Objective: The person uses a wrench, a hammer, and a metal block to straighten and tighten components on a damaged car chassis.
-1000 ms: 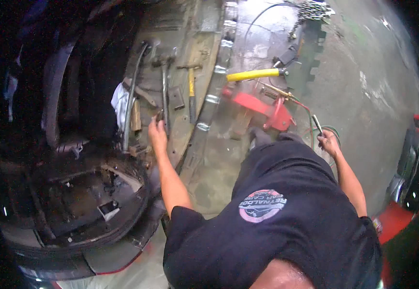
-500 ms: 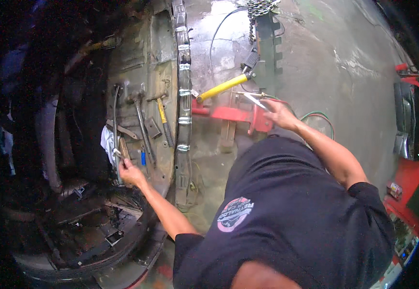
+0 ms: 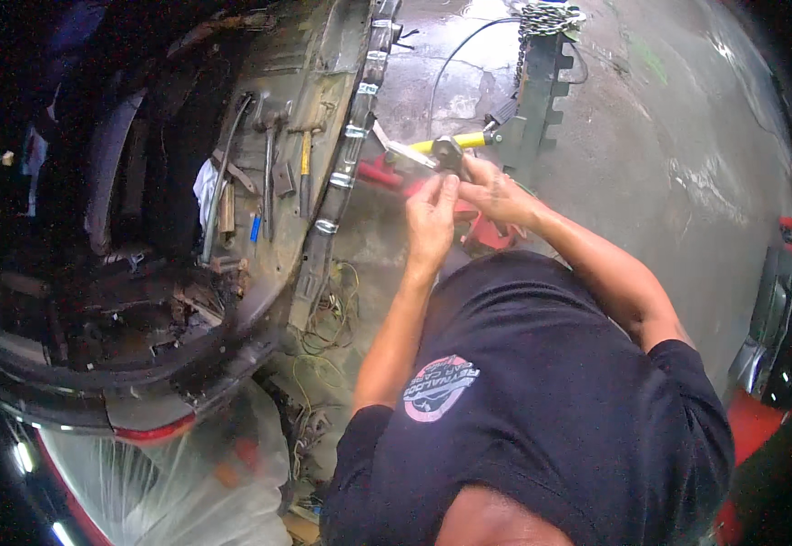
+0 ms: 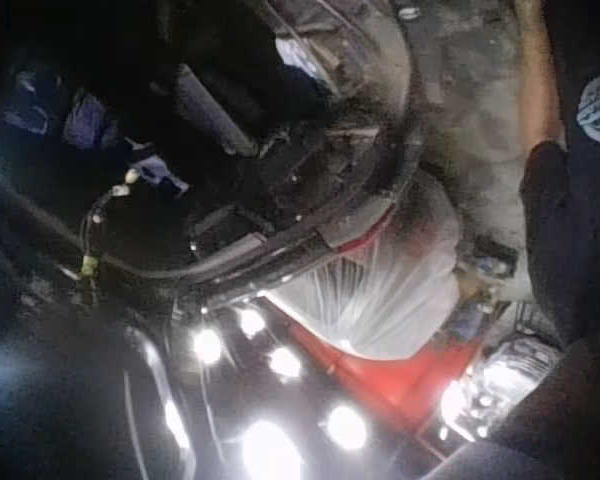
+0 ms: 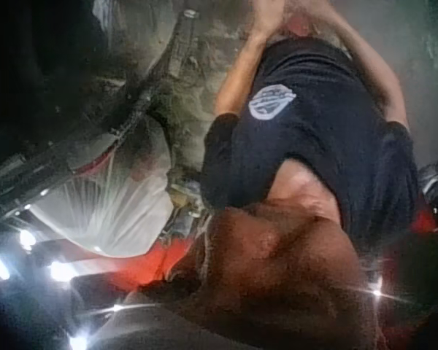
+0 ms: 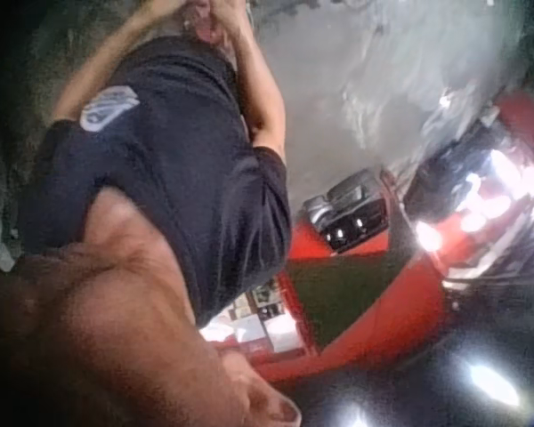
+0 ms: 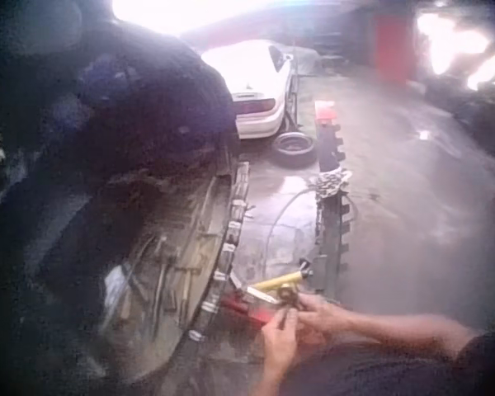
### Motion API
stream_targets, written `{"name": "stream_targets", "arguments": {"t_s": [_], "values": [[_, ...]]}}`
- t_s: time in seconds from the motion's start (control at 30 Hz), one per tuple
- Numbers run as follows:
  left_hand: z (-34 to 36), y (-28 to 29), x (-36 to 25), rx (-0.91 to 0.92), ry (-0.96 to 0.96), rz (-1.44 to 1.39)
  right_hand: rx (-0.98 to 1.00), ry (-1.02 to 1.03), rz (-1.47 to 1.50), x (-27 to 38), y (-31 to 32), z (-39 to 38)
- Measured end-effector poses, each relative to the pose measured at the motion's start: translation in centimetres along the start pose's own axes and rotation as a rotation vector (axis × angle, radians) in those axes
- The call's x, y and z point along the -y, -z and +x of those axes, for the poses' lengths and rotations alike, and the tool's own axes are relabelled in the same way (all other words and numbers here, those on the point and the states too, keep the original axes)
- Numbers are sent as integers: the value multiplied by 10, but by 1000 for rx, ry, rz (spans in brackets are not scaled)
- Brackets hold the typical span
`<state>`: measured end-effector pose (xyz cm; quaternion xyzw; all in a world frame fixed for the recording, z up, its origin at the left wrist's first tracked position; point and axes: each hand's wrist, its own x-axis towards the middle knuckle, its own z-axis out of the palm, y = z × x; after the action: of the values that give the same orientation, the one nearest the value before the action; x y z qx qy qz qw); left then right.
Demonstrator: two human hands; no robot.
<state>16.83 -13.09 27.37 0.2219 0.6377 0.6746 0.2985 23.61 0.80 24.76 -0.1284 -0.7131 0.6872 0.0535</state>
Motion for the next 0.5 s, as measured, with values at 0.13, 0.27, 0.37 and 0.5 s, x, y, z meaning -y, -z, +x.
{"name": "stream_targets", "arguments": {"t_s": [0.13,0.27,0.37,0.5], "values": [[-13,-39,5,-263,-3,-127,30,-47,-92,0,42,-39],[-20,-45,23,-381,135,-380,91,-114,-59,-10,62,-60],[-18,-58,37,-230,228,-555,193,-235,147,-7,67,-71],[-12,-86,50,-366,196,-608,-32,348,-186,-61,99,-81]]}}
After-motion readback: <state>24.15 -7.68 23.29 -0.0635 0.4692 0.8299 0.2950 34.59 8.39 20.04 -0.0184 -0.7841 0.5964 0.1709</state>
